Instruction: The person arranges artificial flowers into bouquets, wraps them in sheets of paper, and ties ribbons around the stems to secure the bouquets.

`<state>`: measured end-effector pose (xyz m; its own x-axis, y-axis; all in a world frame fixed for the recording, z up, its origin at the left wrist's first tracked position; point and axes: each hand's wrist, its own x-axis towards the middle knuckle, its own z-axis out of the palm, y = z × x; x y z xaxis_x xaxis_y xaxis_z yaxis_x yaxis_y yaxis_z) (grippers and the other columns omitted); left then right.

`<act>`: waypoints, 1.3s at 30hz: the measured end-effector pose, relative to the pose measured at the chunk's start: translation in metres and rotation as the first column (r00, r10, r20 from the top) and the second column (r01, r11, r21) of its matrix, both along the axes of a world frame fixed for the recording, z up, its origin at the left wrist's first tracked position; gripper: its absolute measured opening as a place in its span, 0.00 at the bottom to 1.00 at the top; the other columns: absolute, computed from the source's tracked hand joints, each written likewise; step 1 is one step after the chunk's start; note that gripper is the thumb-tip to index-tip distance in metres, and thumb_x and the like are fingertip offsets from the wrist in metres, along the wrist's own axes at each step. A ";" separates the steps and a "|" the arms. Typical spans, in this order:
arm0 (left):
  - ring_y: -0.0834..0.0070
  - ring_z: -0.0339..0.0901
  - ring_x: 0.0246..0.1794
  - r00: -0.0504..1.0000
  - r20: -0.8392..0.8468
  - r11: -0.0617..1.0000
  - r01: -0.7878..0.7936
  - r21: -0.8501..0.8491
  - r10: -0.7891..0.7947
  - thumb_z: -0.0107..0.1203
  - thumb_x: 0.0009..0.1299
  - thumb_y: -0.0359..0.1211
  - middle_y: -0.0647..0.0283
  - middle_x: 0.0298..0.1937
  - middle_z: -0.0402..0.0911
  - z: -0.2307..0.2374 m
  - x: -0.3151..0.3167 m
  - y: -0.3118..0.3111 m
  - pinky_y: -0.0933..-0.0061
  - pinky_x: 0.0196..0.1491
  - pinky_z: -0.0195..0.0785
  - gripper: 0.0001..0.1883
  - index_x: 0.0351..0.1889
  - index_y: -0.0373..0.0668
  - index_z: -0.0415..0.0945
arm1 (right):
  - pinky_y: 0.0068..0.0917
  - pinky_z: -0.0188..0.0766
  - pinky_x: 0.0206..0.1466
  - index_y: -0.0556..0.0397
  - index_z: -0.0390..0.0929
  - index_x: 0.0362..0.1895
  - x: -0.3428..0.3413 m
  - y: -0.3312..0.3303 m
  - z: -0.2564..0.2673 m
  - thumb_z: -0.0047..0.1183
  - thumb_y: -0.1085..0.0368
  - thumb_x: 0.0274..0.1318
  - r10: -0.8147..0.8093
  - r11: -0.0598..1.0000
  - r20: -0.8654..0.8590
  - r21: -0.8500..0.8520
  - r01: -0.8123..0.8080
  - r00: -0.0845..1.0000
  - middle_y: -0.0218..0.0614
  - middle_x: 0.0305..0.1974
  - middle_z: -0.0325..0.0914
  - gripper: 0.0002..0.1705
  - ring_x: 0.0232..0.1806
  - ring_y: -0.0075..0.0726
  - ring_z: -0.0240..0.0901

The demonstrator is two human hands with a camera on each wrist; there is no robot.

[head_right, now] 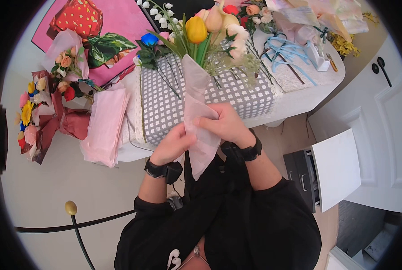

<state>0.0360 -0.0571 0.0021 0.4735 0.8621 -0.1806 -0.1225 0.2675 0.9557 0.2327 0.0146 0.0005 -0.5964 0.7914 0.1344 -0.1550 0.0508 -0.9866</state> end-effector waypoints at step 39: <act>0.70 0.81 0.41 0.945 -0.282 0.949 -0.073 0.308 0.164 0.61 0.62 0.31 0.61 0.39 0.84 -0.015 0.018 0.005 0.70 0.46 0.73 0.18 0.51 0.37 0.77 | 0.30 0.76 0.42 0.56 0.80 0.49 0.006 -0.004 0.019 0.63 0.57 0.53 -0.145 0.935 0.232 0.351 0.057 0.962 0.36 0.39 0.84 0.22 0.38 0.30 0.79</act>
<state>0.0537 -0.0519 -0.0128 0.3272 0.9444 -0.0324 0.1688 -0.0247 0.9853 0.2384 0.0107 0.0194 -0.5647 0.7828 0.2613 0.1179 0.3899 -0.9133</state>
